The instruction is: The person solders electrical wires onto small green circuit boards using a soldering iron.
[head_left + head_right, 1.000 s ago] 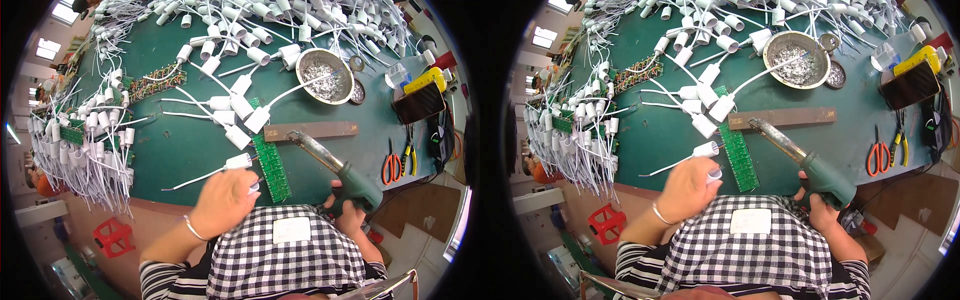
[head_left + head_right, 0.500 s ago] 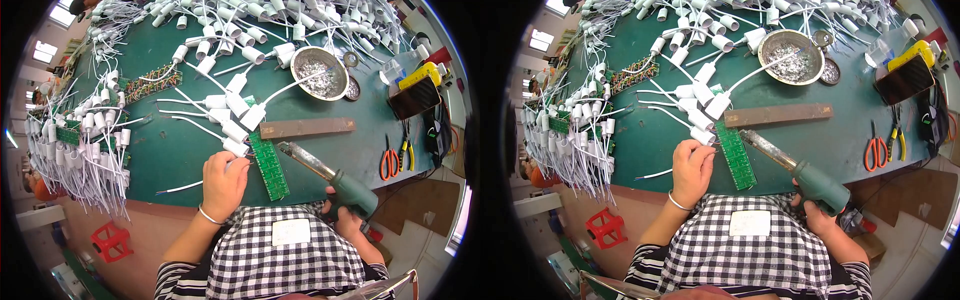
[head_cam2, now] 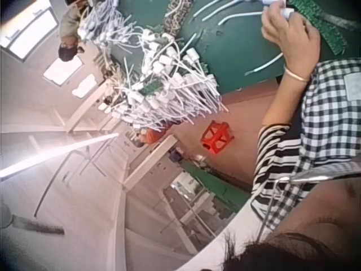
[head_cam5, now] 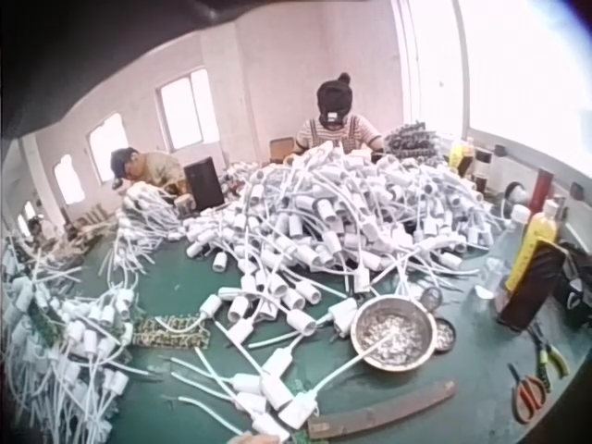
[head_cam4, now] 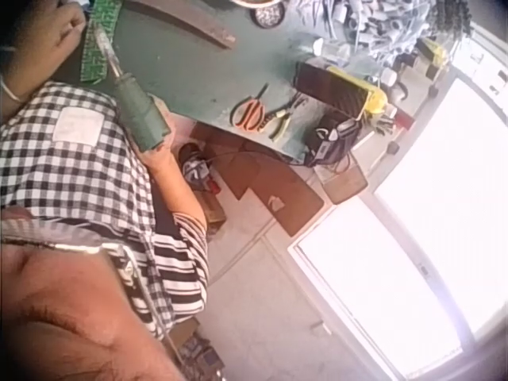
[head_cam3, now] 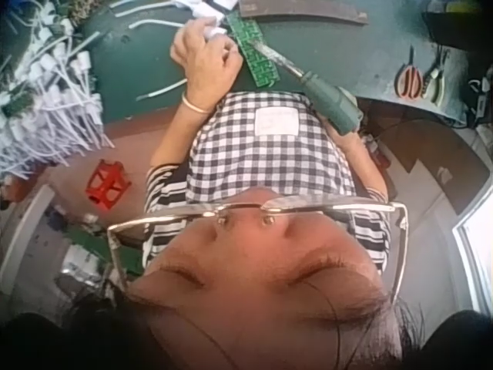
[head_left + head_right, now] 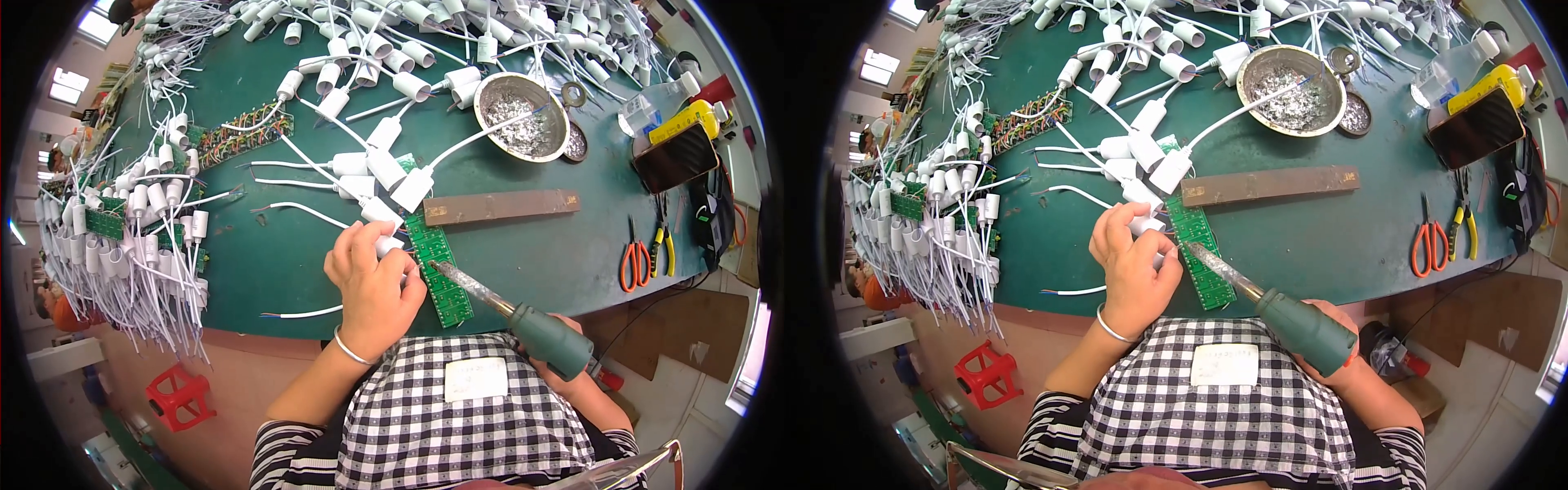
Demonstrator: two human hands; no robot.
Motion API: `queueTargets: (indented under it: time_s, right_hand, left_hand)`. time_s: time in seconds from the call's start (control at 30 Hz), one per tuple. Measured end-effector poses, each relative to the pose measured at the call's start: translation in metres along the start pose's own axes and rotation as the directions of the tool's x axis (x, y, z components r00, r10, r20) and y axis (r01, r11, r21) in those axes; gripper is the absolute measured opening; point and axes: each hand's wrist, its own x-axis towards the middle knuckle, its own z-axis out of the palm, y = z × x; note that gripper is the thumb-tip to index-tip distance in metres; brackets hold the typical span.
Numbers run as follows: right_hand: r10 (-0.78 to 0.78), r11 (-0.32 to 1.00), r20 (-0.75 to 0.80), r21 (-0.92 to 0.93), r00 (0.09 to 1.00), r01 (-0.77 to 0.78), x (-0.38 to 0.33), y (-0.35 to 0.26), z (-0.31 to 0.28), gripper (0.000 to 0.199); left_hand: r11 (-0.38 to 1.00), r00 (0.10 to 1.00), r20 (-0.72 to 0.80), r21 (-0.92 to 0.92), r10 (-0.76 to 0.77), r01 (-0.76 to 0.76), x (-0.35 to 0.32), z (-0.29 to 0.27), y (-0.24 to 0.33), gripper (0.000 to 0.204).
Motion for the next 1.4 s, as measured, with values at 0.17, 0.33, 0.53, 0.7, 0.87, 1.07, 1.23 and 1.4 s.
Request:
queueTargets:
  time_s: [0.17,0.33,0.53,0.7,0.87,1.07,1.23,1.4]
  right_hand:
    - [-0.027,0.999,-0.008,-0.032,1.000,0.026,0.002,0.000,0.003,0.028]
    - [-0.041,0.994,0.012,-0.101,0.999,0.042,0.002,0.001,0.002,0.026]
    - [-0.087,0.982,0.163,-0.153,0.983,0.112,0.004,0.000,0.001,0.052]
    - [-0.088,0.936,0.040,-0.338,0.995,0.096,-0.004,0.004,0.009,0.033]
    - [0.414,0.845,-0.079,0.405,0.907,-0.351,-0.011,0.021,0.020,0.052]
    - [0.111,0.945,-0.096,0.317,0.989,-0.075,-0.017,0.017,0.017,0.070]
    - [0.012,0.979,0.032,0.203,0.999,-0.018,-0.015,0.022,0.011,0.053]
    - [0.064,0.976,0.072,0.206,0.995,-0.078,-0.011,0.016,0.010,0.047]
  left_hand:
    - [1.000,1.000,-0.006,0.024,-0.008,0.009,0.000,0.003,0.000,0.010]
    - [1.000,1.000,-0.018,0.027,-0.003,0.003,0.001,0.005,-0.002,0.011]
    - [1.000,0.999,-0.032,0.024,0.003,-0.002,0.001,0.006,-0.003,0.012]
    - [1.000,0.998,-0.064,0.003,0.011,-0.010,0.001,0.008,-0.005,0.011]
    - [1.000,0.999,-0.043,0.007,0.009,-0.009,0.002,0.006,-0.001,0.011]
    - [1.000,0.998,-0.062,0.023,0.022,-0.020,0.000,0.008,-0.003,0.010]
    - [1.000,0.998,-0.069,0.018,0.015,-0.013,0.000,0.008,-0.003,0.010]
    - [1.000,0.997,-0.075,-0.024,0.008,-0.010,0.000,0.009,-0.003,0.011]
